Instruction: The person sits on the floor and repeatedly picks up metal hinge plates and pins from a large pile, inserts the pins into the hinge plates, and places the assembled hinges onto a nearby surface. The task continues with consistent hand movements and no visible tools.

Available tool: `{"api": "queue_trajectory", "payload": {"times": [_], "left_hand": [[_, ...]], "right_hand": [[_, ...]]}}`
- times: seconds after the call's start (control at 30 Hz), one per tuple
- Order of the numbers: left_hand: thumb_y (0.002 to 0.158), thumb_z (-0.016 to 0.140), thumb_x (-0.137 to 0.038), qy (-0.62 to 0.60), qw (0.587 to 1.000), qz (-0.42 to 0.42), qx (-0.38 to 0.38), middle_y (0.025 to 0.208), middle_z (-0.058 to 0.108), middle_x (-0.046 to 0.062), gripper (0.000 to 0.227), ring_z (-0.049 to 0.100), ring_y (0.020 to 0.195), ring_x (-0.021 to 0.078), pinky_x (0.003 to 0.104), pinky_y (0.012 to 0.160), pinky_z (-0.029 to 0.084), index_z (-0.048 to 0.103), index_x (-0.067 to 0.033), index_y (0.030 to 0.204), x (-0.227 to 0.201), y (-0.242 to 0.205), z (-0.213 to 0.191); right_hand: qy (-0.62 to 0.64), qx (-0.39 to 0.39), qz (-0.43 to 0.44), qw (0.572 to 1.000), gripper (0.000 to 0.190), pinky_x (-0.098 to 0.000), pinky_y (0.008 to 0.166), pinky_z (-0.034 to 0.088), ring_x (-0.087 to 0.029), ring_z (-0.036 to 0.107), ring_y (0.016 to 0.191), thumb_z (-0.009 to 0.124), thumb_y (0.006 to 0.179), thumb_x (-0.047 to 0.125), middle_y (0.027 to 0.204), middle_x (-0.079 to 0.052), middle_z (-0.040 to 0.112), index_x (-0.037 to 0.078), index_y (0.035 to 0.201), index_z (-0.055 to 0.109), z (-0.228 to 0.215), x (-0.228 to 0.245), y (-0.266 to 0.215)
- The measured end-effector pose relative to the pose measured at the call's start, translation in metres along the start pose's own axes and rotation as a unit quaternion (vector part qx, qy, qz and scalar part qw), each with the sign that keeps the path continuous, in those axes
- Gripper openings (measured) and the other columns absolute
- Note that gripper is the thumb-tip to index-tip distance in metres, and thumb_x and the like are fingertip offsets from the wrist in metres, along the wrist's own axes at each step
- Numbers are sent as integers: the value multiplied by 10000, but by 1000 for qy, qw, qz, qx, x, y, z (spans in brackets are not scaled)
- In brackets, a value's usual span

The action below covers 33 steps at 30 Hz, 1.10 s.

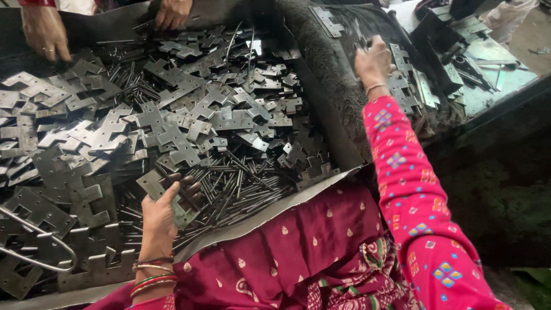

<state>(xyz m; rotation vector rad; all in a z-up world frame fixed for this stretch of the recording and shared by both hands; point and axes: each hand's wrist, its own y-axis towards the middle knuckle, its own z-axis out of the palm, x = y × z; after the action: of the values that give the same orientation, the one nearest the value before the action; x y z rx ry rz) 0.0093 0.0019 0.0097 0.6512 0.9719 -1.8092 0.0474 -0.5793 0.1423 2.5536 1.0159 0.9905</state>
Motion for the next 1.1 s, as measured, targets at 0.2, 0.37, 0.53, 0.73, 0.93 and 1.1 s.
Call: {"api": "queue_trajectory", "payload": {"times": [0.2, 0.37, 0.53, 0.73, 0.93, 1.1], "left_hand": [[991, 590, -11, 33, 999, 28, -4, 1103, 706, 188, 229, 720, 911, 345, 510, 765, 644, 610, 22, 1217, 2, 3, 0], [980, 576, -15, -2, 1000, 11, 6, 1091, 714, 219, 204, 745, 926, 359, 496, 769, 651, 590, 11, 1182, 4, 5, -1], [980, 567, -6, -12, 1000, 10, 9, 1079, 718, 215, 205, 749, 929, 360, 476, 767, 650, 598, 2, 1183, 6, 7, -6], [982, 564, 3, -10, 1000, 3, 1, 1054, 723, 208, 183, 752, 913, 360, 466, 740, 646, 605, 3, 1160, 9, 8, -6], [983, 560, 9, -11, 1000, 20, 10, 1046, 726, 207, 188, 753, 896, 348, 456, 719, 645, 603, 2, 1166, 10, 9, -7], [978, 561, 15, -15, 1000, 23, 9, 1037, 730, 214, 195, 747, 876, 348, 452, 709, 638, 603, 13, 1169, 11, 9, -7]], "right_hand": [[-232, -23, -76, 969, 394, -779, 998, 290, -468, 452, 1320, 816, 791, 361, 1313, -203, 609, 94, 1073, 754, 4, -25, 5], [-73, -134, -306, 940, 219, -621, 1000, 378, -381, 565, 1137, 768, 903, 284, 1138, -179, 663, 98, 1016, 758, 1, 22, -61], [-78, 190, -400, 893, 315, -496, 682, 543, -362, 680, 805, 763, 862, 384, 797, -134, 685, 83, 819, 679, 4, 66, -189], [-224, 321, -440, 808, 693, -500, 653, 564, -390, 697, 835, 891, 630, 517, 907, -183, 689, 52, 1065, 616, 12, 58, -250], [-243, 342, -433, 798, 535, -472, 657, 579, -380, 712, 799, 828, 736, 289, 975, -195, 684, 63, 1139, 560, 37, 41, -248], [-201, 273, -416, 844, 428, -465, 651, 584, -381, 717, 756, 776, 785, 210, 877, -226, 697, -3, 1069, 538, 48, 30, -248]]}}
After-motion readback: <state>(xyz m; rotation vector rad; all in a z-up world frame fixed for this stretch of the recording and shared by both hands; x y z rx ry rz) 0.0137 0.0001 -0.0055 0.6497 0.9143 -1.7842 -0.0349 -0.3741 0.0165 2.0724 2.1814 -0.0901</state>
